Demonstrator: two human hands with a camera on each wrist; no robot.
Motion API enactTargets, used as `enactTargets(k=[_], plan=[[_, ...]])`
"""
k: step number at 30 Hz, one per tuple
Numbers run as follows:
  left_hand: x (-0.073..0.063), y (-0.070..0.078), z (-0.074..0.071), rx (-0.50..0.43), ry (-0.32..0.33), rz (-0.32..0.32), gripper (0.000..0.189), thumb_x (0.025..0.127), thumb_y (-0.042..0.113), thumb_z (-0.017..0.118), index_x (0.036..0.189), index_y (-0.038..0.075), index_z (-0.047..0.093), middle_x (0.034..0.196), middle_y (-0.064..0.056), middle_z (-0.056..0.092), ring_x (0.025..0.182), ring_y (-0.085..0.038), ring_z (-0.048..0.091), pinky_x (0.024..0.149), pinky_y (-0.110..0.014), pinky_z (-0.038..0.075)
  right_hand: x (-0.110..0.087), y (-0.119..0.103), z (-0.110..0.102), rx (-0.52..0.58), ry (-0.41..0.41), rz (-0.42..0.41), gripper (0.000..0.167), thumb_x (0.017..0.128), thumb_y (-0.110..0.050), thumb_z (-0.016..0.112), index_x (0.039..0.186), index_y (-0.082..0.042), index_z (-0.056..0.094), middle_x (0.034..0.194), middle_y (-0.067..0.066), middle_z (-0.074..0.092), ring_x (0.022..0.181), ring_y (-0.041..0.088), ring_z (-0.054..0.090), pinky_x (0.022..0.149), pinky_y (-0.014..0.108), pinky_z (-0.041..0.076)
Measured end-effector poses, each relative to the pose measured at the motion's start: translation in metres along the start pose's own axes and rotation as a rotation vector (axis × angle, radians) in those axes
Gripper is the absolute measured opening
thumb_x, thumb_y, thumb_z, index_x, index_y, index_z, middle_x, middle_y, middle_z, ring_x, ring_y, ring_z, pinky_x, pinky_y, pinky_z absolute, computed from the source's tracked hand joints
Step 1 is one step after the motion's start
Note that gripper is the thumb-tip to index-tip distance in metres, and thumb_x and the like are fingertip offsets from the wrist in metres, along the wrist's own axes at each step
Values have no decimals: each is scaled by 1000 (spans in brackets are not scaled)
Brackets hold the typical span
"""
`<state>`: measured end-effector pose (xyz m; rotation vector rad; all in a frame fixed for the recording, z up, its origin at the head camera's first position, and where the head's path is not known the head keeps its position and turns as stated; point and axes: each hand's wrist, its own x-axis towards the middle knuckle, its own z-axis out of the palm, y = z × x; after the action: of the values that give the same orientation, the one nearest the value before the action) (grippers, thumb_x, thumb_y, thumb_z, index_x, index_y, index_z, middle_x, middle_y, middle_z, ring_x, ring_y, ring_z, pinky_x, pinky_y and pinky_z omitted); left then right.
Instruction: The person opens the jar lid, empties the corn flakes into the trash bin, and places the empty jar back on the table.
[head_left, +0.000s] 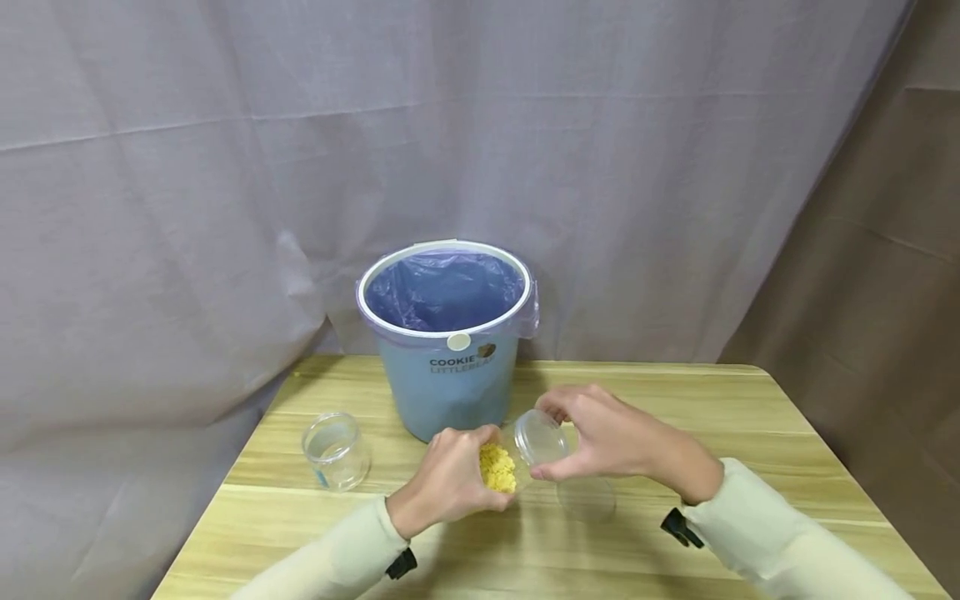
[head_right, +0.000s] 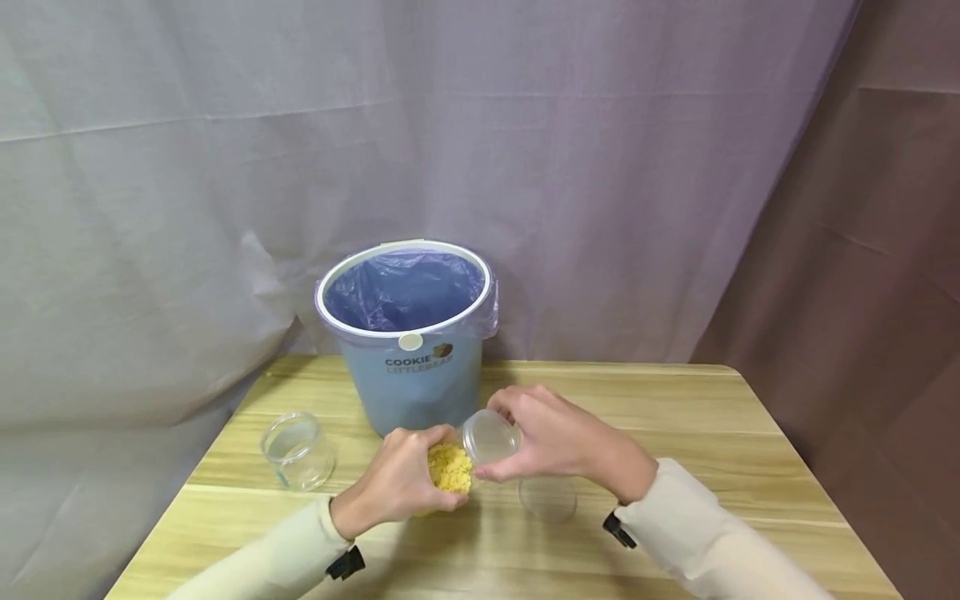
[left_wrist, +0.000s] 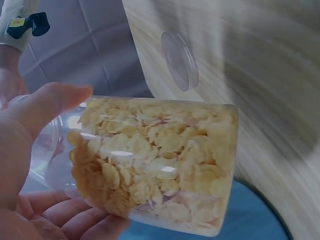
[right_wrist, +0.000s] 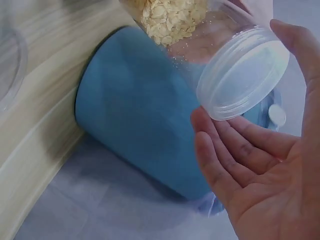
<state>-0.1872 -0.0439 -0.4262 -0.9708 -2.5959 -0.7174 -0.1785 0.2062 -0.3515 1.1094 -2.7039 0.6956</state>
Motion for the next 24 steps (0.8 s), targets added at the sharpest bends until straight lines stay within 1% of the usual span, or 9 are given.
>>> enactTargets(k=[4, 7, 11, 14, 16, 20, 24], plan=[[-9, -5, -4, -25, -19, -18, 62, 59, 40, 99, 107, 10, 74, 81, 4, 75, 65, -2, 60, 59, -14, 49, 5, -5, 7, 28, -43, -1, 62, 78, -51, 90, 114, -4, 71, 98, -3, 75, 88, 6, 69, 76, 23, 62], [-15, -8, -8, -50, -46, -30, 61, 58, 38, 99, 107, 11, 74, 81, 4, 76, 65, 1, 59, 60, -12, 48, 8, -8, 13, 32, -52, -17, 62, 79, -52, 89, 113, -4, 71, 96, -3, 75, 85, 5, 68, 72, 23, 61], [-22, -13, -13, -81, -80, -36, 63, 58, 34, 100, 110, 9, 75, 83, 3, 77, 66, 2, 60, 61, -12, 49, 10, -10, 21, 15, -39, -55, 56, 78, -53, 88, 107, -8, 72, 90, -6, 72, 79, 3, 65, 67, 18, 57], [-27, -16, -15, -82, -89, -28, 62, 58, 34, 99, 110, 9, 75, 82, 4, 77, 65, 3, 59, 60, -13, 48, 11, -11, 27, 6, -27, -77, 49, 78, -53, 88, 100, -13, 71, 87, -8, 69, 76, 3, 63, 65, 17, 55], [-30, -18, -16, -78, -88, -20, 61, 58, 34, 99, 109, 10, 76, 81, 4, 76, 65, 4, 57, 60, -12, 47, 10, -12, 31, 1, -21, -86, 47, 76, -51, 89, 99, -15, 70, 86, -9, 68, 75, 3, 62, 64, 17, 55], [-33, -19, -18, -60, -78, -4, 58, 58, 34, 99, 105, 10, 76, 79, 6, 74, 62, 5, 53, 57, -10, 44, 8, -13, 37, 6, -8, -104, 47, 76, -49, 91, 102, -15, 71, 88, -9, 68, 76, 0, 61, 66, 15, 55], [-35, -21, -20, -41, -73, 3, 55, 57, 35, 98, 102, 11, 76, 78, 8, 72, 62, 5, 52, 56, -10, 43, 8, -14, 39, 11, -1, -133, 49, 76, -48, 91, 108, -15, 72, 93, -10, 69, 78, 0, 61, 67, 13, 54]])
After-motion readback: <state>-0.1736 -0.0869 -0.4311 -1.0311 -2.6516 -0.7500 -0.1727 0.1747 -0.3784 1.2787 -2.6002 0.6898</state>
